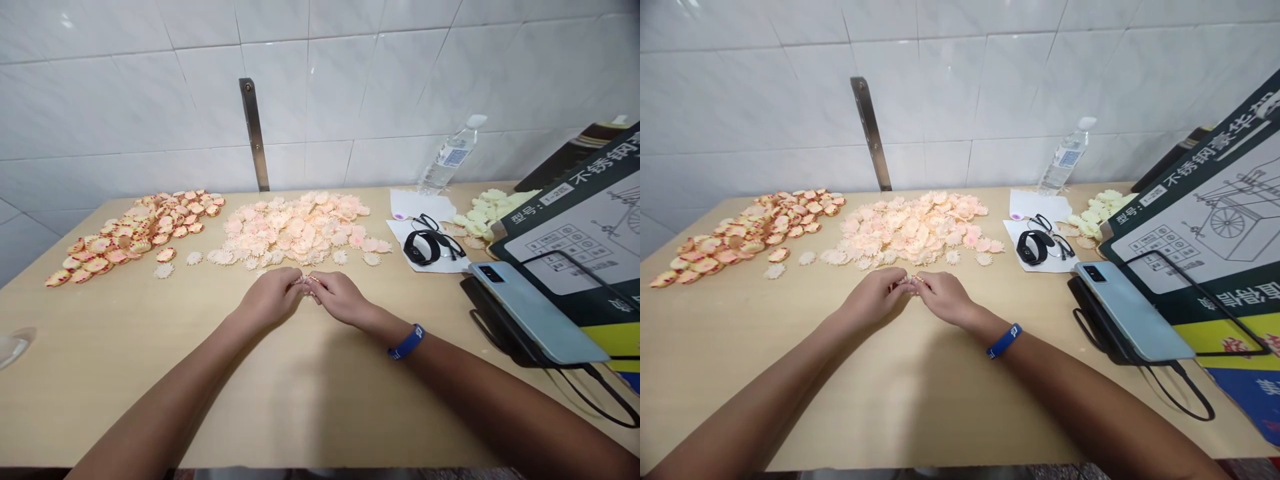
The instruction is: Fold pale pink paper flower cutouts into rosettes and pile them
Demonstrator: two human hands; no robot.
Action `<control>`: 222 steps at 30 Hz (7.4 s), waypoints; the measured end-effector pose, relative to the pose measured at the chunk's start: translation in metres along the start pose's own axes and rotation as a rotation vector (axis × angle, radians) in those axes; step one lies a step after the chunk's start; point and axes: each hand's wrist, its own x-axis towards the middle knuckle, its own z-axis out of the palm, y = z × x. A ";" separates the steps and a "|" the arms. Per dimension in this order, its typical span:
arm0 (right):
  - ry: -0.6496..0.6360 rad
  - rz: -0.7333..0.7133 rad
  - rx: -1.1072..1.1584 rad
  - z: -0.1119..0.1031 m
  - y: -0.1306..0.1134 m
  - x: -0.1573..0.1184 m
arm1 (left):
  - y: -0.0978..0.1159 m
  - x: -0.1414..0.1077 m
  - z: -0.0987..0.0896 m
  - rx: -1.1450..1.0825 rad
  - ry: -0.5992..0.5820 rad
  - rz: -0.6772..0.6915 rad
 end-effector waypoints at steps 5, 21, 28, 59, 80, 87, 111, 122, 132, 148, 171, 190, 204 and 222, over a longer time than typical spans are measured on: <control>-0.052 -0.056 0.024 -0.003 0.000 -0.001 | 0.001 -0.005 -0.010 -0.144 -0.122 0.004; 0.094 -0.003 0.525 -0.028 0.020 0.005 | -0.018 0.001 -0.031 -0.417 0.238 -0.163; -0.041 0.072 0.636 -0.010 0.006 0.001 | -0.007 0.004 -0.019 -0.568 0.220 -0.228; -0.123 -0.056 0.439 -0.008 0.002 -0.010 | -0.008 0.001 -0.016 -1.229 -0.045 -0.292; -0.154 -0.047 0.468 -0.009 0.001 -0.010 | -0.007 0.001 -0.015 -1.143 0.035 -0.220; -0.147 -0.021 0.451 -0.011 0.000 -0.012 | -0.005 -0.002 -0.018 -1.171 -0.007 -0.202; -0.155 0.024 0.457 -0.008 0.000 -0.009 | -0.016 -0.001 -0.011 -0.150 0.433 0.153; -0.173 0.009 0.391 -0.009 -0.005 -0.010 | 0.000 -0.005 0.003 -0.048 0.277 0.308; -0.144 0.015 0.315 -0.011 -0.011 -0.008 | -0.003 -0.006 0.010 0.263 0.378 0.457; -0.159 0.145 0.274 -0.012 -0.018 -0.002 | 0.007 -0.007 0.008 0.645 0.400 0.509; 0.047 0.040 0.153 0.001 -0.009 -0.005 | -0.011 0.009 0.016 0.343 0.436 0.226; -0.029 0.116 0.421 -0.008 -0.012 -0.007 | -0.015 0.003 -0.009 -0.105 0.361 0.061; -0.152 0.142 0.862 -0.017 -0.002 -0.007 | -0.011 0.003 -0.024 -0.551 0.439 -0.163; 0.140 0.143 1.019 -0.009 0.007 0.001 | 0.011 -0.012 -0.042 -0.813 -0.868 -0.045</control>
